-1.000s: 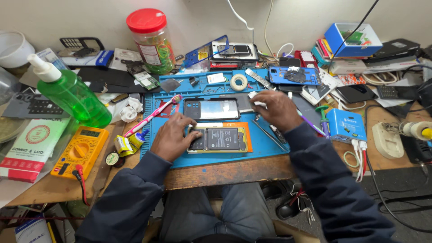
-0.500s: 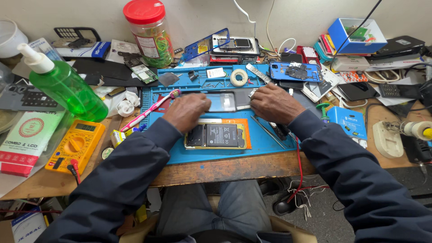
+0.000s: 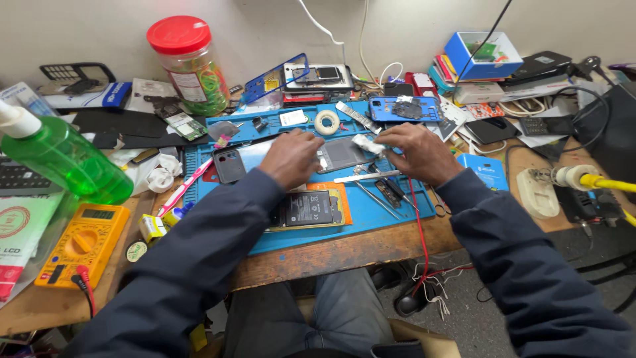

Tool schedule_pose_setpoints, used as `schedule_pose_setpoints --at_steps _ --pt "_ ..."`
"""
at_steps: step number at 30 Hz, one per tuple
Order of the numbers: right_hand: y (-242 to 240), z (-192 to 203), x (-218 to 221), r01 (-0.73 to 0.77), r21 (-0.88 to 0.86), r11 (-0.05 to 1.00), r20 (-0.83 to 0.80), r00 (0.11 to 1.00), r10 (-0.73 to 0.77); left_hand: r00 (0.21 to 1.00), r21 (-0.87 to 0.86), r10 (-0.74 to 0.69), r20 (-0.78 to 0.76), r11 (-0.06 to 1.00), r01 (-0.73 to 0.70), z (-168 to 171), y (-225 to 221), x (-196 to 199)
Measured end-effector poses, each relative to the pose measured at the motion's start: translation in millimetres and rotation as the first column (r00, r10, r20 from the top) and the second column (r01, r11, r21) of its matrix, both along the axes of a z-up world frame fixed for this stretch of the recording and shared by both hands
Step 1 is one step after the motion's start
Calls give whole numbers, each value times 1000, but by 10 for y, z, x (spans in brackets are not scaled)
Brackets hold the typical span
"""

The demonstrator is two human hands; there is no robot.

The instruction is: The person works on a disassembled smartphone placed on a blue mat. They use a screwdriver to remove screws from the phone's internal frame, then handle the phone's back cover and a tube of adhesive. The person appears to be preparing to reassemble or replace components of the device.

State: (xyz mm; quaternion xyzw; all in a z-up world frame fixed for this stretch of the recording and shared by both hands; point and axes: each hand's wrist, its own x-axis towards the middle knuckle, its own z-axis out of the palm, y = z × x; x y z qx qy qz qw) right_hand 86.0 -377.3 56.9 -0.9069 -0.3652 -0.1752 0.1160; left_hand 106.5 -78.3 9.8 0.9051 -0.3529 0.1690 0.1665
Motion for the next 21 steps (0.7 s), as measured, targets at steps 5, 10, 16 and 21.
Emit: schedule_pose_setpoints --at_steps 5,10,16,21 --pt "-76 -83 -202 86 220 972 31 995 -96 983 183 162 -86 973 -144 -95 -400 369" --pt "-177 -238 -406 138 412 901 -79 990 -116 913 242 263 -312 951 -191 -146 -400 603" --pt "-193 -252 -436 178 469 865 -26 982 -188 994 -193 110 29 976 -102 209 -192 820" --pt "-7 -137 -429 175 606 776 -36 981 -193 779 -307 140 611 949 70 630 196 538"
